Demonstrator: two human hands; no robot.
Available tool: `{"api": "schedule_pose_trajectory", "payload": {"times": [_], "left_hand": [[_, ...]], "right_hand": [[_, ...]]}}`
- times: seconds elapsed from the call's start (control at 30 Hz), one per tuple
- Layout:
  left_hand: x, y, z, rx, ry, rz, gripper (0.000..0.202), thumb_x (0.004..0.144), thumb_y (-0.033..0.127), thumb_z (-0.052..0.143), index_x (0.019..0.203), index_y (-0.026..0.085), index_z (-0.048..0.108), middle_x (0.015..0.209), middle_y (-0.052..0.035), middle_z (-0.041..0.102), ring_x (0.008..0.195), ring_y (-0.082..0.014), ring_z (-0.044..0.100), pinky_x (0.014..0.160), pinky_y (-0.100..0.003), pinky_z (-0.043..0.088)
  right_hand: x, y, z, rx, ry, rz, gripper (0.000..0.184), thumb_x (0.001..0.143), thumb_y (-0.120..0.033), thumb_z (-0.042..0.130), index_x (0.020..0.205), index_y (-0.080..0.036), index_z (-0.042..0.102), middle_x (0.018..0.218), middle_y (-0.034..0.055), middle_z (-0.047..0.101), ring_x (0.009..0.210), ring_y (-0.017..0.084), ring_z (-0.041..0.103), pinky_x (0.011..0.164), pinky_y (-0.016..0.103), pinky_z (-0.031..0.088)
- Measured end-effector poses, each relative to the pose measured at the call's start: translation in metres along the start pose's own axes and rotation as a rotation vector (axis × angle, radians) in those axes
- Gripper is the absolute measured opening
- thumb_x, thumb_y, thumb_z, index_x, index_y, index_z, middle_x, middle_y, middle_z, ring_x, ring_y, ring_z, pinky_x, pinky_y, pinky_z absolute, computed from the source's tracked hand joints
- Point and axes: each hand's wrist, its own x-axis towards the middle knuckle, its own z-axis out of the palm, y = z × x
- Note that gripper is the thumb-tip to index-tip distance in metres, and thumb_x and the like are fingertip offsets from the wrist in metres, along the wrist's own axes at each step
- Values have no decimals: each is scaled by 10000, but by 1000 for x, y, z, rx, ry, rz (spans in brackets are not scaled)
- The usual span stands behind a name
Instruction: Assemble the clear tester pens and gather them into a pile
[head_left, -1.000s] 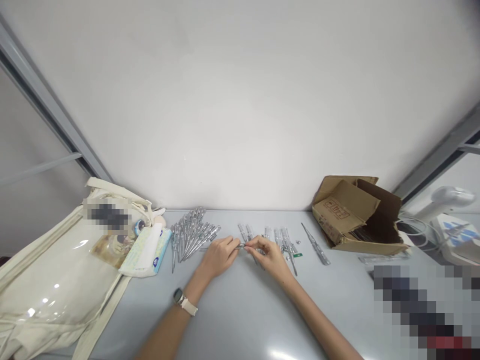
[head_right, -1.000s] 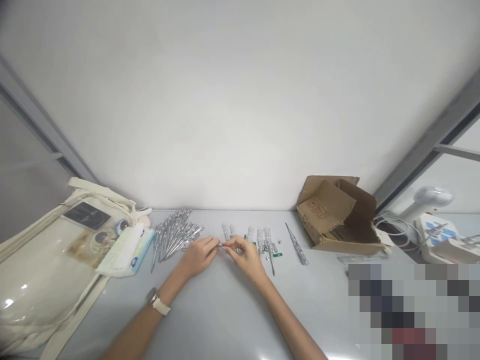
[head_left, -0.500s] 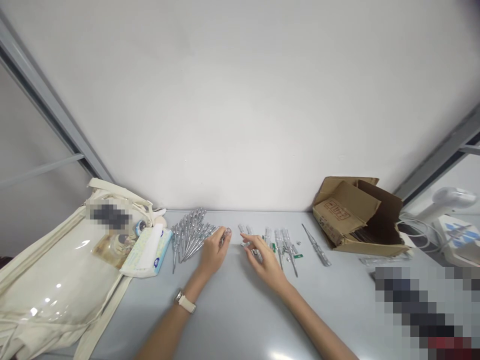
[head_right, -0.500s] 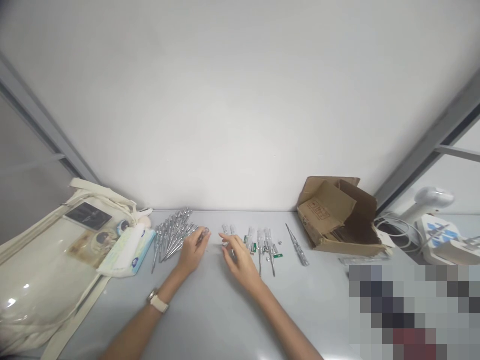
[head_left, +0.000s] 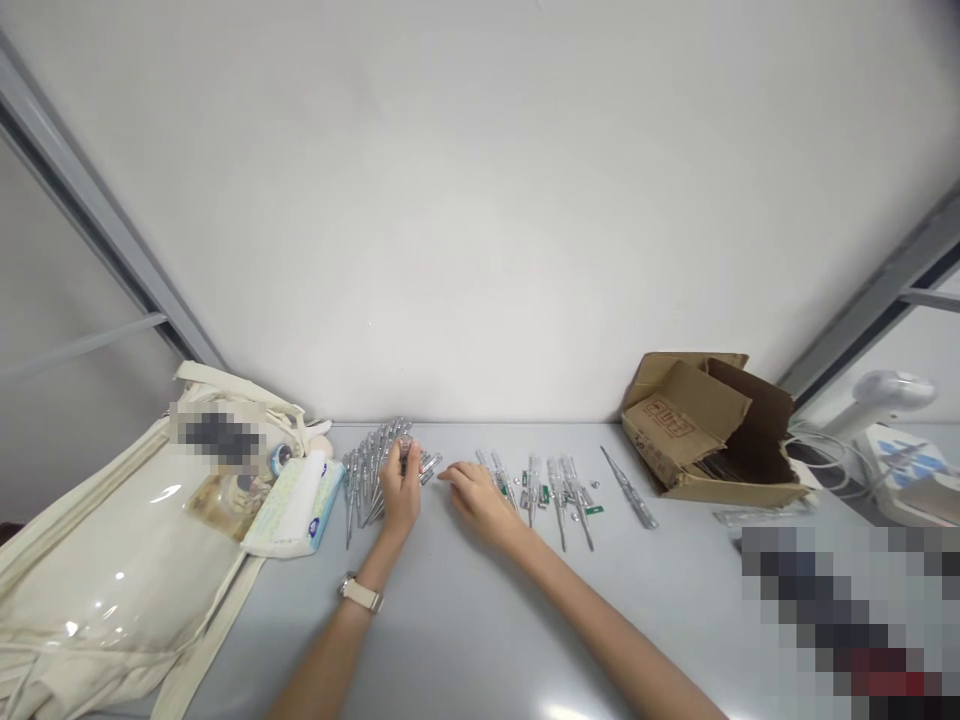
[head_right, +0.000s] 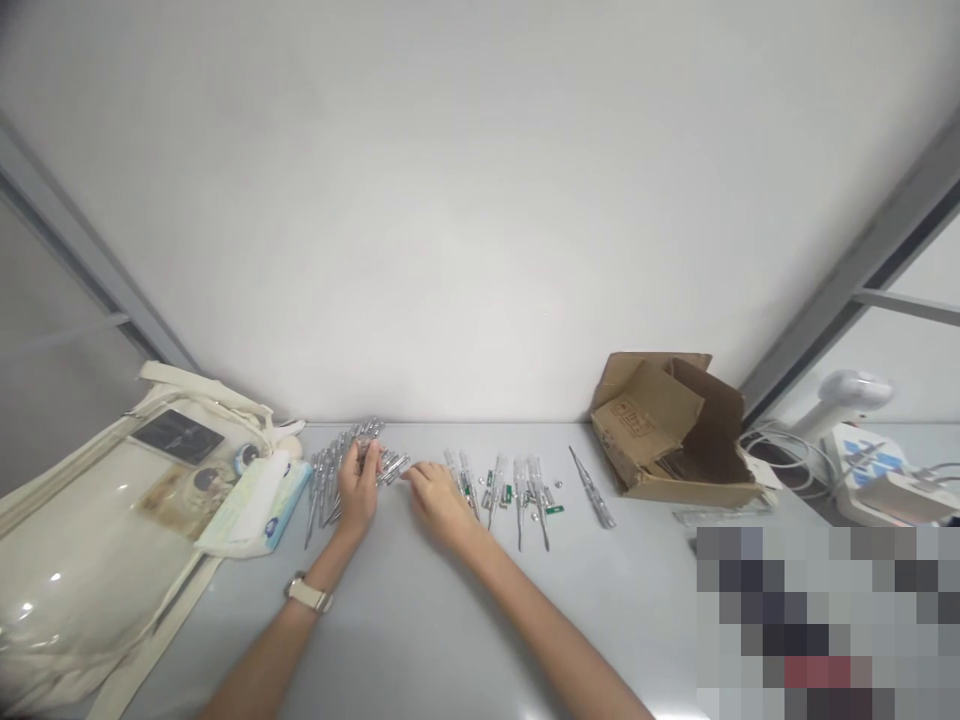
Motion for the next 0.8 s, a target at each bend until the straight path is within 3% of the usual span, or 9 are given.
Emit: {"api": "schedule_pose_trajectory", "payload": {"times": [0.2,0.33,0.43,0.53,0.63,0.73,0.8], "left_hand": [[3,-5,-2,-8,6,-7,289,932,438,469,790,194,528,594,51,459,569,-121,468,620,-246,394],[2,-5,-2,69,-19,16,282,938,420,454,768,199,497,585,52,452,550,-122,447,581,-242,365],[-2,-4,-1,216,-122,125,276,939,374,452,720,206,454,583,48,443,545,-124,430,563,-244,329],[-10,-3,0,385,-345,310,221,945,293,418,745,209,463,624,32,475,574,-132,458,584,-250,323],[-16,-4,3,499,-536,453,156,934,222,394,810,212,488,703,4,541,622,-145,514,602,-256,331],[-19,-6,5,560,-596,490,137,926,204,394,826,215,488,729,-5,564,615,-148,522,592,-261,328],[-19,-7,5,589,-599,483,139,927,203,393,821,217,482,730,-6,568,613,-150,523,590,-264,326]], "right_hand": [[37,1,26,-186,-110,-80,133,902,-73,473,945,-170,554,919,63,597,873,205,510,814,341,397],[27,2,27,-214,-123,-128,99,927,-110,476,890,-173,545,865,44,570,851,191,505,822,333,404],[9,1,16,-217,-96,-107,105,917,-106,481,871,-186,532,871,40,537,847,194,503,794,335,418],[-10,4,-1,-72,11,-57,146,901,-83,455,951,-206,517,914,38,519,884,191,519,789,325,438],[-21,11,-18,198,212,92,147,897,-145,462,1022,-214,494,858,19,520,819,169,537,764,305,457],[-22,16,-29,486,418,313,94,878,-254,517,956,-209,491,751,-13,520,700,147,531,700,287,458],[-20,18,-31,707,476,434,139,866,-333,550,896,-212,488,711,-17,543,665,141,541,658,272,454]]}}
